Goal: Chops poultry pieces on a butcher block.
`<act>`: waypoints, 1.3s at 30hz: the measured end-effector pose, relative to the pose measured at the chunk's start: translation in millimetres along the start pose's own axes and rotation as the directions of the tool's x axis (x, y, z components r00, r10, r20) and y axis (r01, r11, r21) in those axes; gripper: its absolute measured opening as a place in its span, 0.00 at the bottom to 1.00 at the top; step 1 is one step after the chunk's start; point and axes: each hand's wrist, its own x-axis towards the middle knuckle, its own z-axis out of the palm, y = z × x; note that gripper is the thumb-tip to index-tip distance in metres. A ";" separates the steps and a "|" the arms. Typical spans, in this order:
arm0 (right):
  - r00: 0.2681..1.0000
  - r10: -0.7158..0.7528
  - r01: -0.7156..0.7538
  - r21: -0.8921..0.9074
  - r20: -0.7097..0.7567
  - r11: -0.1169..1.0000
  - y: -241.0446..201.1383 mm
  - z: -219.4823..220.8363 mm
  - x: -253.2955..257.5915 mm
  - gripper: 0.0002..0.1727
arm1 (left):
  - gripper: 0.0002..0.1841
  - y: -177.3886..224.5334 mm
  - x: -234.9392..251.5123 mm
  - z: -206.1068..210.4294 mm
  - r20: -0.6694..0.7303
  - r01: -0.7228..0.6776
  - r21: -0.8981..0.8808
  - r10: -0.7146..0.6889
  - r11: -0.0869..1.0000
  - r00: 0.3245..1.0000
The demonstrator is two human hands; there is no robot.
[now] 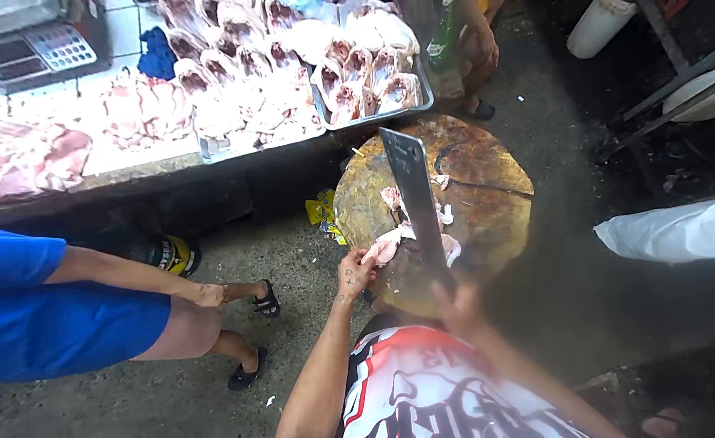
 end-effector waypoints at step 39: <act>0.721 0.693 -0.662 -0.291 0.006 0.691 62.2 -49.2 0.2 0.30 | 0.17 57.9 20.7 14.9 -0.091 -0.413 0.008 0.412 0.911 0.906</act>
